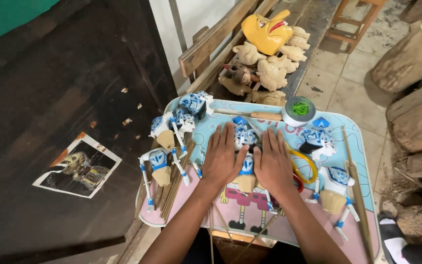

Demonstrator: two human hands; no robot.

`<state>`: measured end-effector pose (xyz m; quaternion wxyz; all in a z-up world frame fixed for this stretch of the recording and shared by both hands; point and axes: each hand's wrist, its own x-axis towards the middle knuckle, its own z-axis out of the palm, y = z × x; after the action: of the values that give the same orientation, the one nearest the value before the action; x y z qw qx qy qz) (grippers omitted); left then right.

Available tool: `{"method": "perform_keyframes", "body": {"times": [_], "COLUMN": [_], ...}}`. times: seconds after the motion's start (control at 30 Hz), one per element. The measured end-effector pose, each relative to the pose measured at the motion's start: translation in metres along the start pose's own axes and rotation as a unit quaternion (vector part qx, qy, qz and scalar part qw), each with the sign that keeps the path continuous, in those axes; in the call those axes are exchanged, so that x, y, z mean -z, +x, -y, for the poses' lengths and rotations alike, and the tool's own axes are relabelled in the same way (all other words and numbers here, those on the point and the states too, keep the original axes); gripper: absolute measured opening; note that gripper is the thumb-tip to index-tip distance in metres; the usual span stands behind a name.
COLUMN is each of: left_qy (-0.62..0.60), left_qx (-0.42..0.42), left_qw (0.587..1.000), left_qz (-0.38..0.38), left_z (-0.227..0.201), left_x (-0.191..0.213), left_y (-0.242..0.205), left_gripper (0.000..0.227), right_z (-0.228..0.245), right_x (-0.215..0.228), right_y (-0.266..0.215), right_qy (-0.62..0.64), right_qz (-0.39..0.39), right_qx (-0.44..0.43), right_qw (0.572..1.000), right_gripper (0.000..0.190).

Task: Assembling small toy figures by tying strings, cutting them with scissors, and applying tape.

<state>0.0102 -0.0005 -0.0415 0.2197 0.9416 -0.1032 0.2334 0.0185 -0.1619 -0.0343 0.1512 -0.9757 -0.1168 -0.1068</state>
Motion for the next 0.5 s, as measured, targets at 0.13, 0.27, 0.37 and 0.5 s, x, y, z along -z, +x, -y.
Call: {"method": "perform_keyframes", "body": {"times": [0.13,0.27,0.37,0.5], "left_qy": [-0.005,0.001,-0.007,-0.021], "left_qx": [0.005,-0.007,0.005,0.022], "left_qw": [1.0,0.999,0.998,0.999], "left_qz": [-0.01,-0.048,-0.058,-0.043], "left_z": [-0.001,0.0,0.0,-0.007], "left_x": [0.001,0.001,0.018,0.035], "left_y": [0.001,-0.002,-0.006,-0.02], "left_gripper": [0.072,0.073,0.072,0.068], "right_z": [-0.002,-0.001,0.009,0.015], "right_x": [-0.003,-0.003,0.004,0.004], "right_y": [0.0,-0.001,0.005,0.003], "right_qy": [-0.007,-0.03,-0.018,-0.01], "right_qz": [-0.005,-0.045,-0.051,-0.053], "right_qx": [0.006,0.049,0.075,0.092], "right_qw": [1.0,0.997,0.996,0.994], "right_gripper": [0.06,0.057,0.056,0.058]}}
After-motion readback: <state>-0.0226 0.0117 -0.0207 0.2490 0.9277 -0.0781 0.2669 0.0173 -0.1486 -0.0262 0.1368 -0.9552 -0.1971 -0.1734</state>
